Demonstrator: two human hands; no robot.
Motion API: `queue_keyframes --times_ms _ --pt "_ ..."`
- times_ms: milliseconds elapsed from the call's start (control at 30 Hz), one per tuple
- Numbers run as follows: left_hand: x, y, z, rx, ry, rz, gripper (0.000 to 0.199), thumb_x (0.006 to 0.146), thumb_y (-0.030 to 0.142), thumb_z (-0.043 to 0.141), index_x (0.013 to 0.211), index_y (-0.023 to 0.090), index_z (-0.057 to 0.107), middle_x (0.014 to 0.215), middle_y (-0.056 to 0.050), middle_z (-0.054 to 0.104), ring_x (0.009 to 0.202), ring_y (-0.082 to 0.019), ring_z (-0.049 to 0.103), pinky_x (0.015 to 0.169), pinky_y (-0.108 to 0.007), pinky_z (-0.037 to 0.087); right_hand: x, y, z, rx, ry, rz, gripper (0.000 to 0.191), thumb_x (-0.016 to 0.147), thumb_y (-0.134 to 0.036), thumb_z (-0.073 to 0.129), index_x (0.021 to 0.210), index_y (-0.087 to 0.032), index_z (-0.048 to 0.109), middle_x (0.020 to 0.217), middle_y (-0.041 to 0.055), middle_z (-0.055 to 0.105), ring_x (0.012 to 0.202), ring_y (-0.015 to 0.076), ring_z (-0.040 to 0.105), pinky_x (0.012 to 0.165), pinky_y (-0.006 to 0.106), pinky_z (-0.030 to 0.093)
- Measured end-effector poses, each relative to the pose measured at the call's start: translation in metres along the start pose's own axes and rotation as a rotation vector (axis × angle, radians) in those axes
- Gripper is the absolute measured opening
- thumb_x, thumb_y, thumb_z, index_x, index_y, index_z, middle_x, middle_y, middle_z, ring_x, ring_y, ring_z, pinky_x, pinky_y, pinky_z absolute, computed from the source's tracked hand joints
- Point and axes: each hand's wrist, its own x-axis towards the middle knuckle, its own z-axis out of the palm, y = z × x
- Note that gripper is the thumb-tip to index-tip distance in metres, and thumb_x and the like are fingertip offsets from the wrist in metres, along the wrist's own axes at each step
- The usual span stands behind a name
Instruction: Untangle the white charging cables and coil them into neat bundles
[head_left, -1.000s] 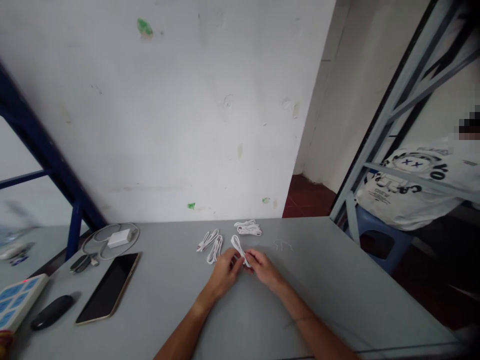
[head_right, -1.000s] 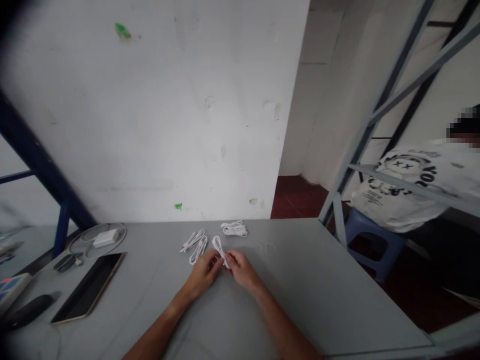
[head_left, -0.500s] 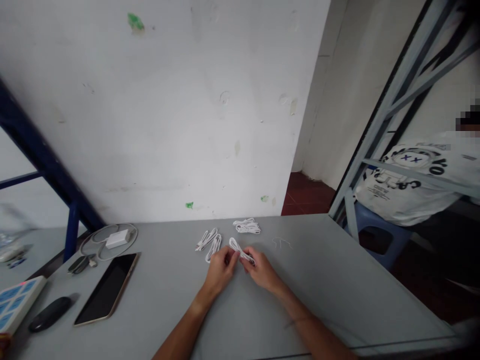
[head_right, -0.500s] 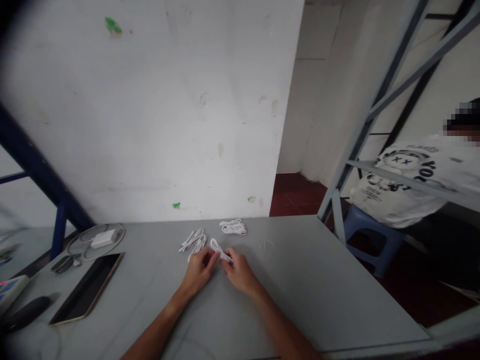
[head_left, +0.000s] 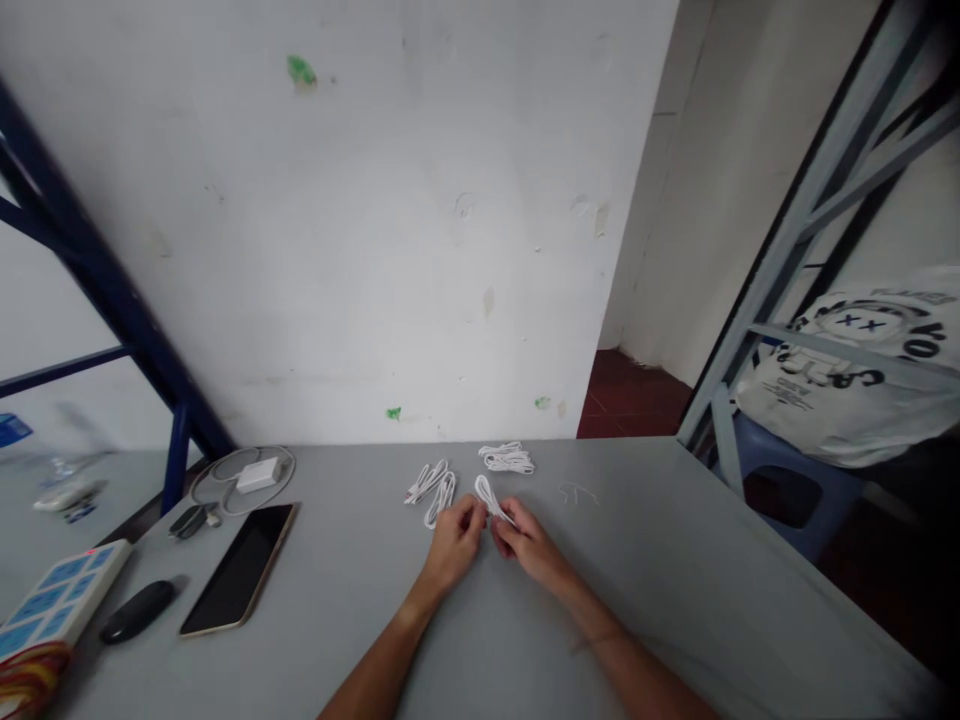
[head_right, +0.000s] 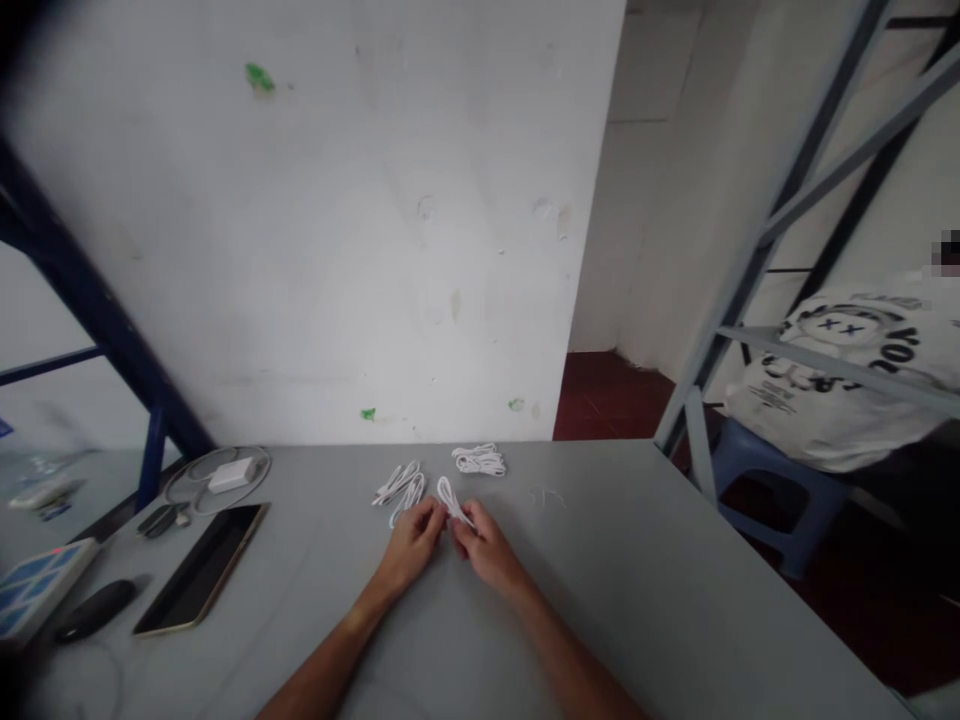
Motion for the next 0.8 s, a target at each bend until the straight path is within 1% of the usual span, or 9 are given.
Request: queue_keyframes --times_ms 100,200,300,400,533,600,667,733,800 --pt "-0.002 0.000 0.001 0.042 0.089 0.020 0.023 0.098 0.042 0.050 0.095 0.021 0.058 0.079 0.000 0.061 0.065 -0.015 0.054 0.064 -0.028 0.041 0.001 0.000 -0.001 0.029 -0.026 0.042 0.026 0.075 -0.050 0.056 0.083 -0.026 0.052 0.051 -0.0087 0.048 0.046 0.0122 0.042 0.046 0.024 0.032" --pt "-0.005 0.001 0.000 0.122 0.145 0.070 0.025 0.098 0.040 0.051 0.111 0.020 0.058 0.092 -0.004 0.066 0.067 -0.017 0.058 0.067 -0.030 0.046 0.002 0.001 -0.003 0.028 -0.023 0.051 0.030 0.073 -0.052 0.056 0.085 -0.025 0.052 0.051 -0.0092 0.048 0.045 0.0118 0.042 0.045 0.024 0.032" --pt "-0.005 0.001 -0.003 0.213 0.133 0.111 0.023 0.100 0.039 0.049 0.107 0.020 0.060 0.094 -0.006 0.067 0.070 -0.018 0.059 0.070 -0.032 0.047 0.003 0.004 -0.004 0.006 -0.007 0.041 0.031 0.073 -0.053 0.055 0.085 -0.025 0.052 0.051 -0.0094 0.047 0.044 0.0115 0.041 0.044 0.024 0.031" --pt "-0.004 0.001 -0.006 0.270 0.110 0.143 0.022 0.101 0.037 0.048 0.093 0.021 0.060 0.088 -0.005 0.065 0.074 -0.019 0.058 0.073 -0.032 0.045 0.003 0.006 -0.005 -0.057 -0.005 0.010 0.028 0.075 -0.051 0.054 0.086 -0.025 0.053 0.051 -0.0092 0.047 0.045 0.0125 0.042 0.046 0.024 0.034" --pt "-0.002 0.004 -0.009 0.206 0.000 0.143 0.029 0.102 0.034 0.044 0.078 0.021 0.056 0.074 0.000 0.058 0.069 -0.016 0.052 0.067 -0.028 0.039 0.003 0.006 -0.006 -0.208 0.051 -0.109 0.020 0.080 -0.044 0.051 0.088 -0.026 0.056 0.061 -0.0054 0.054 0.057 0.0163 0.051 0.057 0.029 0.042" --pt "-0.002 0.004 -0.009 0.150 -0.057 0.107 0.033 0.103 0.035 0.042 0.076 0.020 0.054 0.069 0.002 0.054 0.064 -0.015 0.047 0.062 -0.027 0.034 0.004 0.006 -0.007 -0.290 0.149 -0.193 0.020 0.078 -0.041 0.054 0.091 -0.027 0.060 0.076 -0.0005 0.060 0.073 0.0208 0.056 0.068 0.033 0.045" --pt "-0.002 0.002 -0.008 0.142 -0.074 0.101 0.034 0.103 0.037 0.042 0.077 0.020 0.056 0.068 0.002 0.054 0.063 -0.015 0.046 0.060 -0.027 0.032 0.007 0.006 -0.010 -0.381 0.310 -0.269 0.022 0.072 -0.040 0.061 0.090 -0.027 0.066 0.088 0.0039 0.061 0.087 0.0257 0.056 0.078 0.038 0.045" --pt "-0.003 -0.001 -0.007 0.194 -0.069 0.149 0.032 0.103 0.035 0.042 0.080 0.020 0.058 0.072 0.001 0.056 0.066 -0.015 0.048 0.063 -0.027 0.034 0.009 0.005 -0.013 -0.407 0.391 -0.271 0.023 0.066 -0.038 0.066 0.086 -0.027 0.070 0.084 0.0050 0.062 0.085 0.0269 0.056 0.078 0.039 0.044" --pt "-0.005 -0.004 -0.006 0.276 -0.083 0.217 0.030 0.103 0.031 0.042 0.081 0.020 0.059 0.076 -0.001 0.059 0.070 -0.016 0.052 0.067 -0.027 0.037 0.010 0.002 -0.017 -0.287 0.291 -0.159 0.027 0.064 -0.039 0.067 0.086 -0.026 0.071 0.070 0.0029 0.062 0.068 0.0237 0.057 0.066 0.036 0.046"
